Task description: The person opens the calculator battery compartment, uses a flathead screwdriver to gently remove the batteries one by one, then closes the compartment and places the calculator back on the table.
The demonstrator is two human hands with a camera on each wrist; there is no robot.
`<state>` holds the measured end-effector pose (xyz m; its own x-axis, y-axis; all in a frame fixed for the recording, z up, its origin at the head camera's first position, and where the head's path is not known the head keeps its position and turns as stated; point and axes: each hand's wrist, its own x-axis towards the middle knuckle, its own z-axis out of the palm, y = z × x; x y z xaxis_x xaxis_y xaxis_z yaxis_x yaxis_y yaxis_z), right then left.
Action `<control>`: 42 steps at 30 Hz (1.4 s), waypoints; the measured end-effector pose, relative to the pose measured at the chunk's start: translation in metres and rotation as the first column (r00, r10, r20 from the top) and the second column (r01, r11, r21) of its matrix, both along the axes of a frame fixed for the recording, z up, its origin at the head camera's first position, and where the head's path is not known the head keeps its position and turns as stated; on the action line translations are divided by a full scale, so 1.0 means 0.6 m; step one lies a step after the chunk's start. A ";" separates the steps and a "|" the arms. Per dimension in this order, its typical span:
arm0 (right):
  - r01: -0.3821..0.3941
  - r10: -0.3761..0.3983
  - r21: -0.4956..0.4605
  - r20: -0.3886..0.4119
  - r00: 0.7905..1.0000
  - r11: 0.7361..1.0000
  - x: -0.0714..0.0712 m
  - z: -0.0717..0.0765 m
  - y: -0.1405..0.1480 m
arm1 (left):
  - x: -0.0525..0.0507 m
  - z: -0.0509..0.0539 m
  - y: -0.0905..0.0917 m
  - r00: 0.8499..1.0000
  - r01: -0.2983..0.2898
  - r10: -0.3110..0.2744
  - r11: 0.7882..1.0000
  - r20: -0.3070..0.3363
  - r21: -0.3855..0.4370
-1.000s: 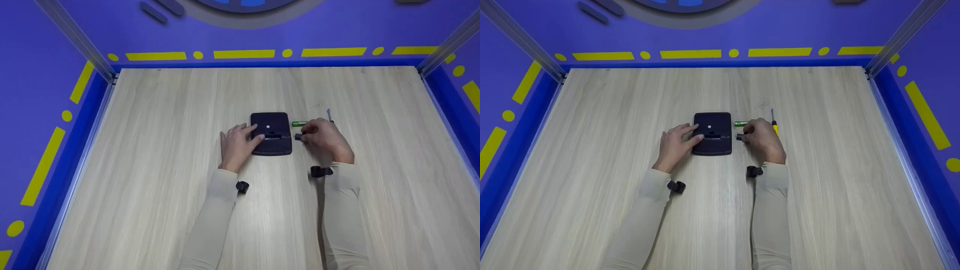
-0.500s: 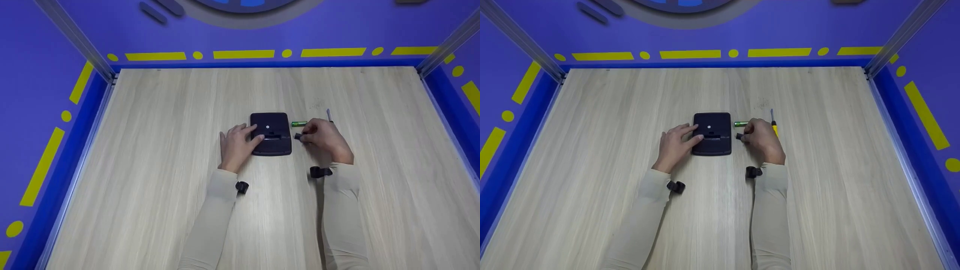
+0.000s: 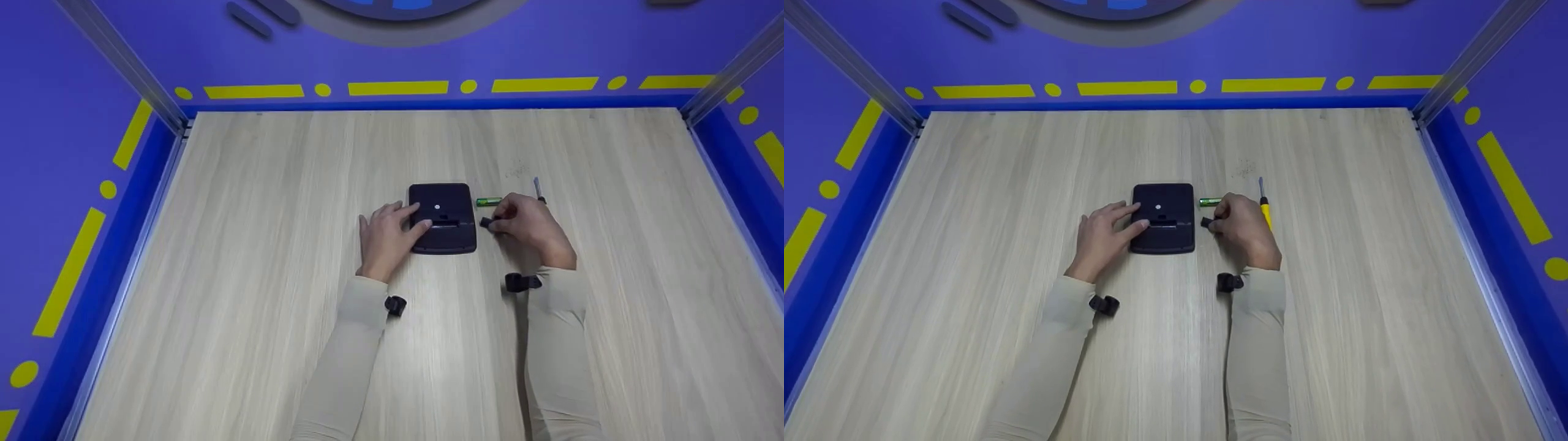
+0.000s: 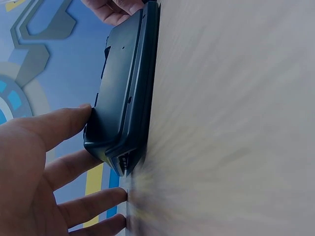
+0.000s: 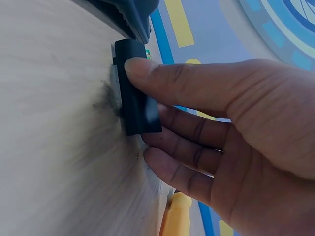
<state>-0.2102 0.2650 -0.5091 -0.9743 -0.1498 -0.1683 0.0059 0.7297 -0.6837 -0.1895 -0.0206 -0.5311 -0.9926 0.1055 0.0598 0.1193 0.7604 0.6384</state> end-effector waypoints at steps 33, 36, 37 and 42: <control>0.031 -0.033 -0.032 -0.033 0.999 0.999 0.005 0.001 -0.005 | 0.000 0.000 0.000 1.000 -0.009 0.009 1.000 0.006 0.011; 0.040 -0.042 -0.025 -0.049 0.998 0.999 0.005 0.001 -0.005 | 0.000 0.000 0.000 1.000 -0.010 0.010 1.000 0.007 0.012; 0.043 -0.044 -0.027 -0.054 0.998 0.999 0.005 0.001 -0.005 | 0.001 0.000 0.000 1.000 -0.009 0.009 1.000 0.007 0.013; 0.059 -0.064 -0.051 -0.097 0.993 0.997 0.003 0.004 -0.006 | 0.001 0.000 0.001 1.000 -0.006 0.006 1.000 0.004 0.010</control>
